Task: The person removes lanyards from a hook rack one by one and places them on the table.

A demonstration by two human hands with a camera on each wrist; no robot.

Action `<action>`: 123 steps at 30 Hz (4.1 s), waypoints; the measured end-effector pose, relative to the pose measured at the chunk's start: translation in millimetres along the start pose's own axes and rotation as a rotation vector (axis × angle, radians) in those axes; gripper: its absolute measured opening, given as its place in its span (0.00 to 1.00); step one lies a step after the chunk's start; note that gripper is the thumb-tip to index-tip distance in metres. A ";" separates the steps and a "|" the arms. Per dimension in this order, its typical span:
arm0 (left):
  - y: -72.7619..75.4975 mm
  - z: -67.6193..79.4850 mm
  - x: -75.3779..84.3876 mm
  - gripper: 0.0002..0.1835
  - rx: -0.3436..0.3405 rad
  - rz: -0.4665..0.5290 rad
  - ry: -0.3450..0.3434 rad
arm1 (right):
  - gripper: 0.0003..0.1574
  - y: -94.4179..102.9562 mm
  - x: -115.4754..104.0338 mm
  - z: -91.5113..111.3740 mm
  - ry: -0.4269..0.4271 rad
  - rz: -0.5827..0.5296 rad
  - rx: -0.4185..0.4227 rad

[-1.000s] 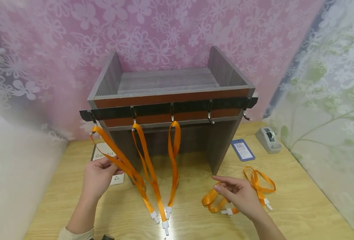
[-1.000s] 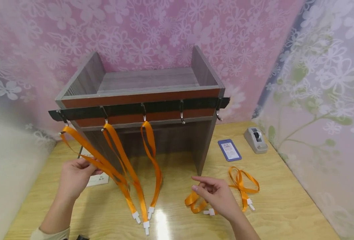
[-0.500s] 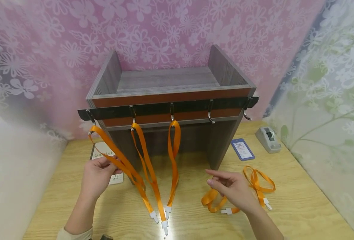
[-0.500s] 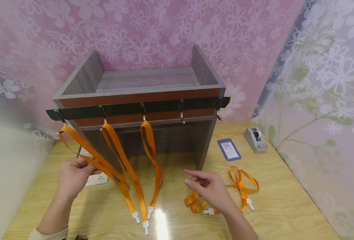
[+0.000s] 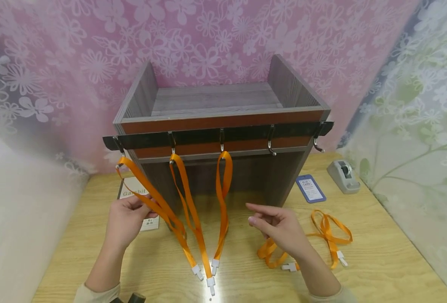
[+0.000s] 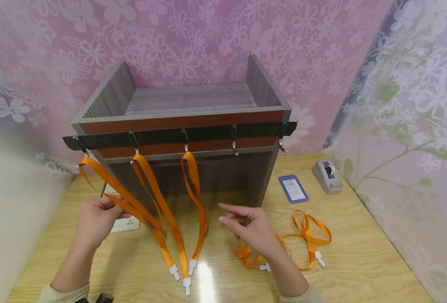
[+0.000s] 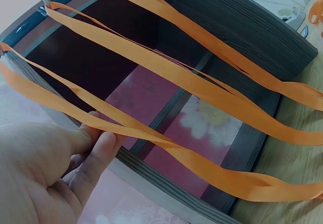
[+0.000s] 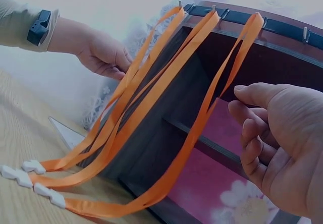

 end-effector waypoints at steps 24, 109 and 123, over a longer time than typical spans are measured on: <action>-1.0 1.1 -1.0 0.14 0.006 0.008 0.012 | 0.19 -40.5 -14.3 -49.2 0.045 -0.107 0.040; -1.9 -0.7 -1.2 0.13 0.023 0.040 -0.029 | 0.07 -66.0 -53.7 27.1 0.463 0.258 -0.280; -1.2 0.1 -1.4 0.13 0.024 0.019 -0.017 | 0.06 -66.5 -5.4 18.6 0.374 0.226 -0.348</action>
Point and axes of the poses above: each hand's wrist, its own z-axis away from the middle knuckle, its own y-axis out of the back of the hand, x = y × z, the point moved 9 cm from there along -z, towards the middle knuckle, and after that the axes turned 7 degrees about -y, right-handed, at the moved point
